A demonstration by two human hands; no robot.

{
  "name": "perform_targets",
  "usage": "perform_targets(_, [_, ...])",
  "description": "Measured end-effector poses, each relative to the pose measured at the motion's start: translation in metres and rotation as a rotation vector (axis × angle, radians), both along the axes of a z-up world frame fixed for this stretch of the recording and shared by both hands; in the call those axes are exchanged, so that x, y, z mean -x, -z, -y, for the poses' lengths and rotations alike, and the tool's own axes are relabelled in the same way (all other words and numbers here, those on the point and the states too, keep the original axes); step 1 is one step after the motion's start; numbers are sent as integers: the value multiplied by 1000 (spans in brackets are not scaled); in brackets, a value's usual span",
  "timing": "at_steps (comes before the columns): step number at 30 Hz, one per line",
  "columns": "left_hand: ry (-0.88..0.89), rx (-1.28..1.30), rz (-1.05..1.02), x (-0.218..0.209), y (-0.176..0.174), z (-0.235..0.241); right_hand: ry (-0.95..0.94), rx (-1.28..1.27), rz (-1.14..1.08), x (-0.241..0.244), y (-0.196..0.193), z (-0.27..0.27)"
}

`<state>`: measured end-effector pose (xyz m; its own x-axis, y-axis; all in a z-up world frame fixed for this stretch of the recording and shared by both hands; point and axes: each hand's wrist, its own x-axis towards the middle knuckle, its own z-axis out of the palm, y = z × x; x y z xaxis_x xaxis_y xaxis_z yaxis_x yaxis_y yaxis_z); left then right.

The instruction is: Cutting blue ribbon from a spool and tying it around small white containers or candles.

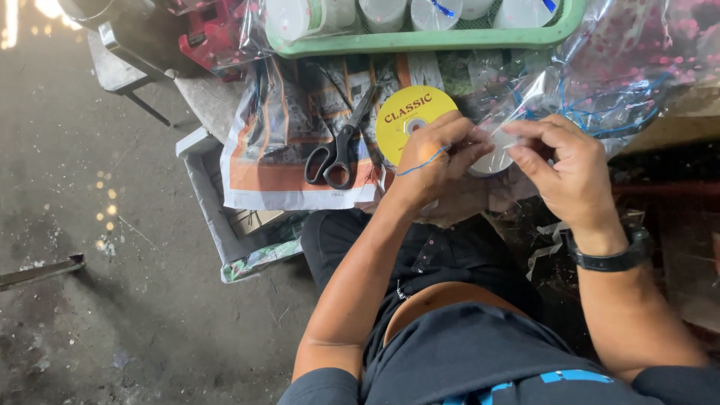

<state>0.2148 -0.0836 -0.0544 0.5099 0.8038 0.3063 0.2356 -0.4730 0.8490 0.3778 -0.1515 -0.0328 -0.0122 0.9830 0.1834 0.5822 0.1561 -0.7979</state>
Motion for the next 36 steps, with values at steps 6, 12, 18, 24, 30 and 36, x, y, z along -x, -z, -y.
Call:
perform_targets(6, [82, -64, -45, 6, -3, -2, 82, -145, 95, 8, 4, 2])
perform_targets(12, [37, -39, -84, 1, -4, 1, 37, -270, 308, 12, 2, 3])
perform_targets(18, [-19, -41, -133, 2, -5, 7, -63, -179, 336, 14, -6, 8])
perform_targets(24, [167, 51, -207, 15, -30, 1, 29, -308, 313, 12, 6, 5])
perform_targets(30, [16, 62, -110, -1, -21, 6, 13, -273, 252, 11, 8, 8])
perform_targets(36, [119, 39, -89, 8, -11, 2, 24, -301, 232, 11, 10, 6])
